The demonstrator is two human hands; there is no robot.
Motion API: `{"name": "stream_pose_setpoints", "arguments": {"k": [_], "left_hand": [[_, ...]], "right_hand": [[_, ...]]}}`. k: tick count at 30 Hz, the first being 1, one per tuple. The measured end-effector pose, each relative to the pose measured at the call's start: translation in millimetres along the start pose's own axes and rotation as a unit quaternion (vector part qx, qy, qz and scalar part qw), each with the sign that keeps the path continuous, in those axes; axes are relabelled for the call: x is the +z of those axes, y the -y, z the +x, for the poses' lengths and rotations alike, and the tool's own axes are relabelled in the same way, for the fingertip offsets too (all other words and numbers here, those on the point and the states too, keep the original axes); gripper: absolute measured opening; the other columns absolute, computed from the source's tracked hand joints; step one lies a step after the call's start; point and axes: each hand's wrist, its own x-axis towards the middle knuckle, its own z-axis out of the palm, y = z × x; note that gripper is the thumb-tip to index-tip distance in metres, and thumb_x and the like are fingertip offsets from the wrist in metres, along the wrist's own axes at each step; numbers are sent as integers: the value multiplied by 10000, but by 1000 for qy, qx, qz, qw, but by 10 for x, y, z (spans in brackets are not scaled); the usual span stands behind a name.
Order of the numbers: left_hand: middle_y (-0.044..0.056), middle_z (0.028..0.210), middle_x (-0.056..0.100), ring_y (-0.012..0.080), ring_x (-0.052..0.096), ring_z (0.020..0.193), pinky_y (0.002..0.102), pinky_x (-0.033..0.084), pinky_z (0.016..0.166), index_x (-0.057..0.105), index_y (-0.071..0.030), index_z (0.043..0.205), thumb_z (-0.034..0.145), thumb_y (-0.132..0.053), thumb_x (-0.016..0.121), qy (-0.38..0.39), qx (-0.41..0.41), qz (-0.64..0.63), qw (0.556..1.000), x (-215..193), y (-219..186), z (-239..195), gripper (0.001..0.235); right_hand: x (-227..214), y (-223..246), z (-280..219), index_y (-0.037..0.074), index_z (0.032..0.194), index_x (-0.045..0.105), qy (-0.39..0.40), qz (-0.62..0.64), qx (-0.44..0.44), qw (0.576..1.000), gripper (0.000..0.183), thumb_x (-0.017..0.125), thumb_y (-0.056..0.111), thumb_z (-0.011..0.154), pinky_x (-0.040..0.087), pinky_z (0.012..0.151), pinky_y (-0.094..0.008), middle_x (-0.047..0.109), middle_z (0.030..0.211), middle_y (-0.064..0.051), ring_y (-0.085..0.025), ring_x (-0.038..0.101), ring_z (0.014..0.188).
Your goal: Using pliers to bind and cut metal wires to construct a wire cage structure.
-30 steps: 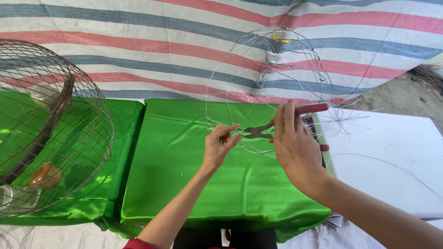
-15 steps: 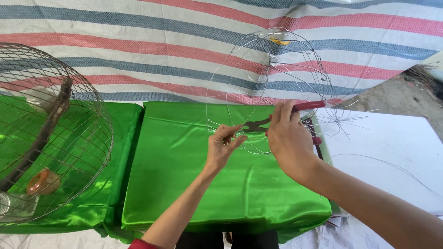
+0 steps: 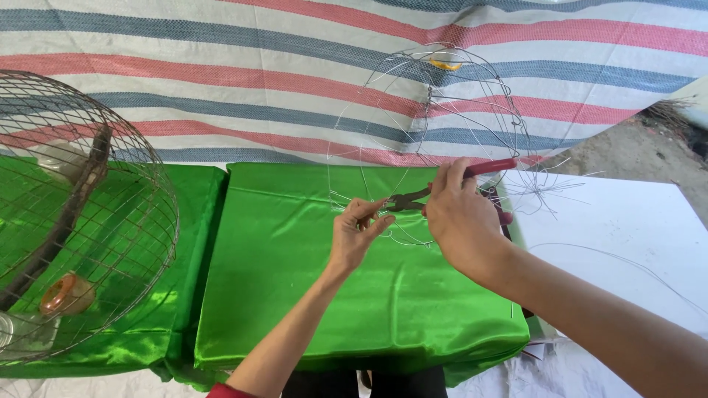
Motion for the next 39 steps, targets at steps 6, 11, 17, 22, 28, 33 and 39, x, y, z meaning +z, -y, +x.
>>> {"name": "stream_pose_setpoints", "arguments": {"k": [6, 11, 17, 22, 28, 33, 39], "left_hand": [[30, 796, 558, 95, 421, 714, 249, 393, 644, 767, -109, 1127, 863, -157, 830, 6, -2, 2, 1000, -7, 58, 10, 275], [27, 798, 563, 92, 425, 721, 247, 393, 650, 769, -119, 1136, 866, -157, 825, 9, 1, 1, 1000, 1, 59, 13, 278], [24, 793, 567, 93, 432, 715, 250, 393, 648, 771, -121, 1126, 866, -144, 821, 0, 1, 1, 1000, 12, 40, 7, 266], [26, 801, 574, 99, 441, 717, 254, 399, 646, 770, -117, 1126, 874, -140, 818, -2, 9, 3, 1000, 30, 0, 5, 257], [19, 788, 576, 96, 444, 703, 247, 401, 641, 765, -131, 1146, 902, -127, 784, -8, 17, 10, 1000, 33, -131, -17, 245], [34, 771, 603, 103, 470, 684, 248, 407, 625, 753, -121, 1153, 885, -119, 789, 3, 32, 37, 999, -1, -85, -5, 271], [91, 779, 635, 156, 573, 678, 291, 509, 619, 738, -69, 1152, 901, -216, 795, 56, 74, 98, 991, -106, -362, 77, 297]], "right_hand": [[250, -184, 220, -218, 1420, 344, 13, -24, -25, 999, 622, 578, 64, 918, 636, 686, -553, 368, 1376, -469, -553, 628, 1133], [31, -112, 137, -213, 1430, 335, 46, -43, -30, 998, 635, 574, 62, 910, 640, 669, -538, 345, 1407, -475, -543, 623, 1141], [-30, -19, 104, -230, 1439, 333, 34, -44, -23, 998, 622, 550, 63, 934, 640, 738, -535, 303, 1457, -499, -567, 567, 1212], [35, 52, 81, -223, 1442, 359, 8, -87, -12, 996, 610, 551, 82, 950, 627, 812, -512, 339, 1468, -484, -536, 568, 1240], [249, 25, 137, -228, 1410, 396, -51, -114, -16, 992, 571, 508, 81, 942, 644, 763, -458, 412, 1375, -495, -523, 638, 1137], [227, 2, -47, -204, 1395, 435, -67, -99, -15, 993, 564, 512, 130, 948, 649, 745, -469, 495, 1309, -458, -503, 671, 1097], [655, -434, -265, -21, 1278, 543, 137, 206, -57, 967, 453, 458, 307, 978, 595, 557, -490, 669, 1038, -285, -496, 743, 925]]}}
